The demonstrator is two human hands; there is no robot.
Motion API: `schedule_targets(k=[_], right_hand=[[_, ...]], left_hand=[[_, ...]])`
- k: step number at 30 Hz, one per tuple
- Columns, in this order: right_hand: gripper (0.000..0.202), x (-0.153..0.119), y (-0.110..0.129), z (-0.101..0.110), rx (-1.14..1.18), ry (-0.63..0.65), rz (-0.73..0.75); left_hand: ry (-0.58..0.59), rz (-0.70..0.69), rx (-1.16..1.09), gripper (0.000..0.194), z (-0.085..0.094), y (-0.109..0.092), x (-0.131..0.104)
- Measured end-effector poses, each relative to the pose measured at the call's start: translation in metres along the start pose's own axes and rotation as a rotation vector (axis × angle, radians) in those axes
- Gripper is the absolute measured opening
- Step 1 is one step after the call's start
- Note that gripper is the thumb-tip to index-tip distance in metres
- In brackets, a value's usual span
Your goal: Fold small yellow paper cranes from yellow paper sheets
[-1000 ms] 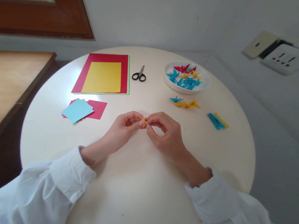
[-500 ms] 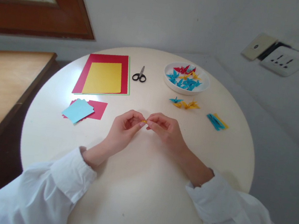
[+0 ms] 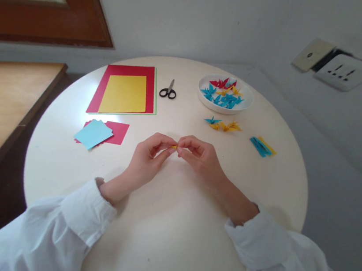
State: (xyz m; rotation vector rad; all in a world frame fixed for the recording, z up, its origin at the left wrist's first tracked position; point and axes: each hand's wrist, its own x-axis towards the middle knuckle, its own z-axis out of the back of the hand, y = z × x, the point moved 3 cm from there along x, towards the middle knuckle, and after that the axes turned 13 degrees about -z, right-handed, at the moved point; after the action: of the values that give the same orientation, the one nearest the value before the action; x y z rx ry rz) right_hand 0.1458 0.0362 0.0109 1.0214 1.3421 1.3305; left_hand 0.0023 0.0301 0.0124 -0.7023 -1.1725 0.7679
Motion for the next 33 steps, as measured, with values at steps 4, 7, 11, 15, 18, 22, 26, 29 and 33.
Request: schedule_targets(k=[4, 7, 11, 15, 18, 22, 26, 29, 33], right_hand=[[0.009, -0.0003, 0.0018, -0.0001, -0.024, 0.038, -0.023], [0.01, 0.0, 0.0025, 0.0002, -0.038, 0.053, -0.052], [0.01, 0.0005, 0.0023, 0.0, -0.025, 0.043, -0.083], [0.01, 0.0008, 0.0008, -0.001, 0.023, 0.031, -0.124], [0.01, 0.0012, -0.0007, -0.0019, 0.058, 0.036, -0.16], [0.009, 0.0022, -0.001, -0.003, 0.095, 0.043, -0.176], [0.009, 0.0023, -0.0014, -0.0041, 0.132, 0.04, -0.201], [0.01, 0.0016, -0.0026, -0.0052, 0.171, 0.047, -0.223], [0.011, 0.0006, -0.0053, -0.0068, 0.232, 0.056, -0.263]], left_hand=[[-0.003, -0.033, 0.016, 0.006, 0.0007, -0.0013, -0.0001], [-0.006, -0.037, -0.009, 0.006, 0.0008, -0.0008, -0.0002], [-0.001, -0.033, 0.0, 0.005, 0.0006, -0.0002, -0.0007], [0.004, -0.041, -0.006, 0.005, 0.0004, -0.0011, -0.0008], [0.007, -0.053, -0.007, 0.005, 0.0006, -0.0015, -0.0007], [0.001, -0.058, 0.0, 0.006, 0.001, -0.0009, -0.0009], [-0.003, -0.055, -0.016, 0.005, 0.0008, -0.0005, -0.001], [-0.004, -0.047, -0.05, 0.005, 0.0004, -0.001, -0.0007], [0.004, -0.011, -0.075, 0.007, -0.0003, -0.001, -0.0005]])
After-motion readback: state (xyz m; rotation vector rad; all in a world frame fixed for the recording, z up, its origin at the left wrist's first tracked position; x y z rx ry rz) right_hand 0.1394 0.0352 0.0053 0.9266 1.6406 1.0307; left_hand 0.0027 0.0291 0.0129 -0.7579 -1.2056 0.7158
